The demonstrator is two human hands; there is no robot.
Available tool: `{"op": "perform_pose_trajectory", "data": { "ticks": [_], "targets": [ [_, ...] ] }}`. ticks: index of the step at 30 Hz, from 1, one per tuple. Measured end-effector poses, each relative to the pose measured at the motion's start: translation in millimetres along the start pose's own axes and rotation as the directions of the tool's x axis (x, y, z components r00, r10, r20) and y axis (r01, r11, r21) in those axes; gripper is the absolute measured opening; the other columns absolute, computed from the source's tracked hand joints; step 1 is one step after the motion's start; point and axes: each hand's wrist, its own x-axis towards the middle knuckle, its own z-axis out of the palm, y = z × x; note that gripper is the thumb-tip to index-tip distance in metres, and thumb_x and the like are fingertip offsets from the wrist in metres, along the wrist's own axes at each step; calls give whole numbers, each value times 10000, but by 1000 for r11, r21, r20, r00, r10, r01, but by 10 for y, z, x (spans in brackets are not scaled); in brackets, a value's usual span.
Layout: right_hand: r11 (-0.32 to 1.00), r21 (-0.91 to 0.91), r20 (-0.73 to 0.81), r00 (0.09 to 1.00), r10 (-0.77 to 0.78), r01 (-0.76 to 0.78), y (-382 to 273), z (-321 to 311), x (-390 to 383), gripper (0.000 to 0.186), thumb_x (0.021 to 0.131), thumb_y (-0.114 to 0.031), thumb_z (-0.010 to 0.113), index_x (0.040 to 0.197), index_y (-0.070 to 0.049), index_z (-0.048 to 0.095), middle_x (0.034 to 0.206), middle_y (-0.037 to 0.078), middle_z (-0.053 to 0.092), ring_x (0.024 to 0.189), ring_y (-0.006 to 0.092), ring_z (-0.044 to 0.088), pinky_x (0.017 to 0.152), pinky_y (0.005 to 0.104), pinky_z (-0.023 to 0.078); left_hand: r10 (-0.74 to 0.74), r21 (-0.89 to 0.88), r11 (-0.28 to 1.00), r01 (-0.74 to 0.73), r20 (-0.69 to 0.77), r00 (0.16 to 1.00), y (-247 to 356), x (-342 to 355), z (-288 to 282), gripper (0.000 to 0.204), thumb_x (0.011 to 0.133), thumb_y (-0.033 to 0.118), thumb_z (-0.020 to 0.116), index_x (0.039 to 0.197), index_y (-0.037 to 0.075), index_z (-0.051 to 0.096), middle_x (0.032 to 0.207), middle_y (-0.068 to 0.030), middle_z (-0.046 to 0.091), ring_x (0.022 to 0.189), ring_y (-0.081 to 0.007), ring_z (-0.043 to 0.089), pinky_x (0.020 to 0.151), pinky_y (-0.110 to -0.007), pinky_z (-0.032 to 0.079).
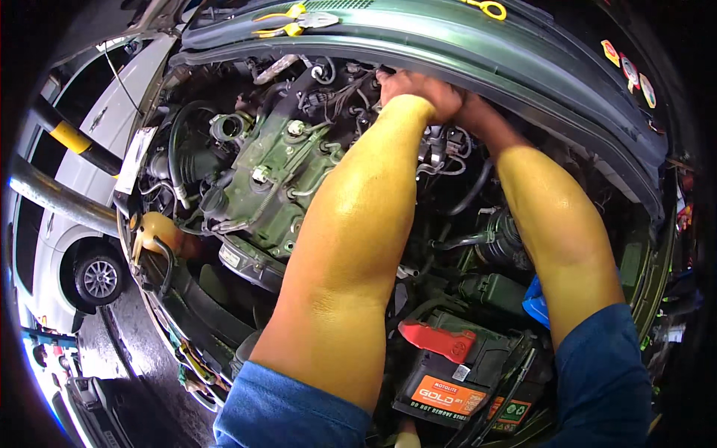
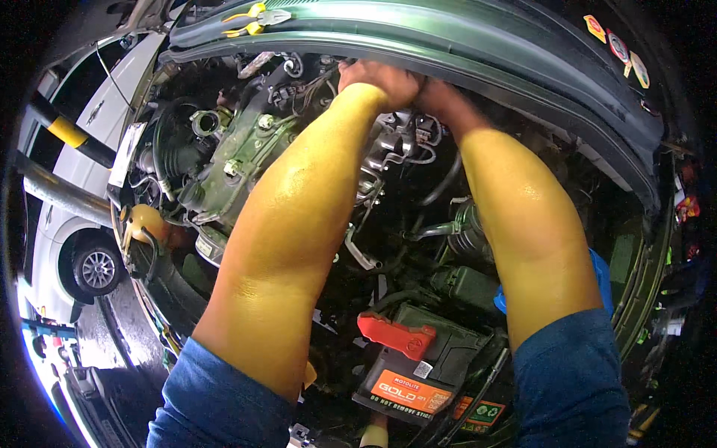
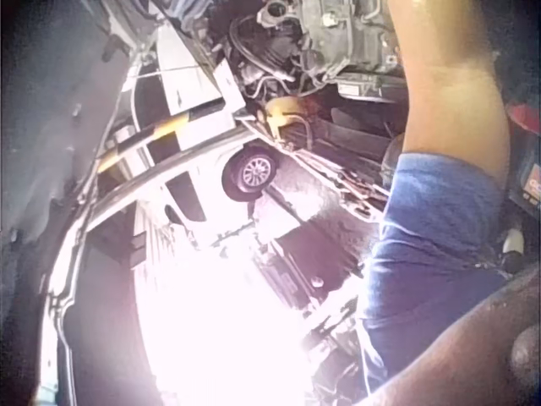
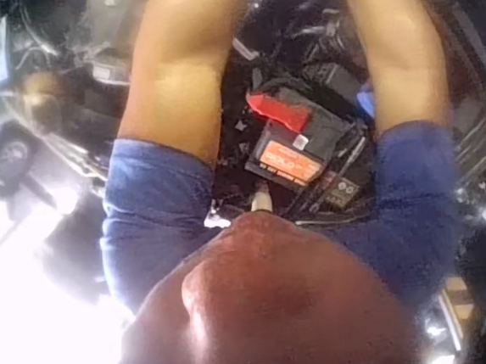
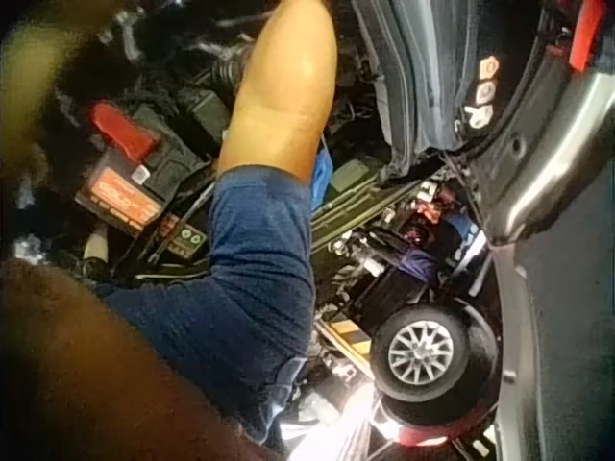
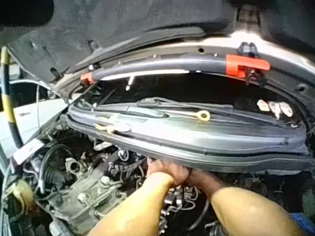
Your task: Maintaining or repairing mechanical components within a vehicle's engine bay.
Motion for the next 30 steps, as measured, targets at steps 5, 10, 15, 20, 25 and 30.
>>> {"op": "perform_pose_trajectory", "data": {
  "ticks": [5,10,15,20,25,30],
  "targets": [
    [992,-107,15,998,63,-61,81,-17,102,461,884,-227,641,1315,-87,554,1382,143,534,1286,251,480,1085,404,365,1,37,999,4,-126,992,8,-71,26,589,876,425,455,1396,153,508,1443,-145,481,1356,-331,425,1150,-596,185],
    [999,-29,10,1000,16,-15,96,-21,94,444,871,-210,659,1285,-75,571,1352,140,556,1256,244,500,1067,399,382,81,-32,996,-81,1,997,-25,0,-13,543,911,443,401,1367,182,538,1435,-134,491,1355,-336,425,1129,-625,210],
    [974,161,-139,981,-139,161,-43,88,14,427,858,-193,677,1255,-62,588,1321,137,578,1226,238,521,1049,394,399,51,-22,998,-52,-43,998,20,-65,-57,574,919,488,375,1380,184,530,1433,-136,493,1350,-351,428,1140,-612,202],
    [947,317,-65,997,-39,58,-122,19,-4,381,846,-158,690,1206,-56,616,1282,120,606,1180,215,547,1019,378,426,24,60,998,-20,-53,998,23,-84,-13,601,915,508,361,1389,176,522,1438,-142,486,1362,-360,410,1145,-598,199],
    [986,164,-97,995,20,-4,-46,64,48,418,841,-175,702,1238,-74,614,1300,107,602,1205,212,537,1026,374,415,14,-8,1000,-15,-103,995,13,-53,-12,646,900,591,368,1352,168,555,1359,-168,554,1298,-342,491,1153,-564,215],
    [944,326,-124,992,-2,43,82,144,30,440,851,-197,692,1265,-78,604,1320,126,590,1227,228,526,1042,381,398,19,7,1000,-19,-80,997,49,-123,-53,609,908,495,376,1402,163,502,1425,-144,501,1336,-329,453,1156,-593,172]
  ]
}}
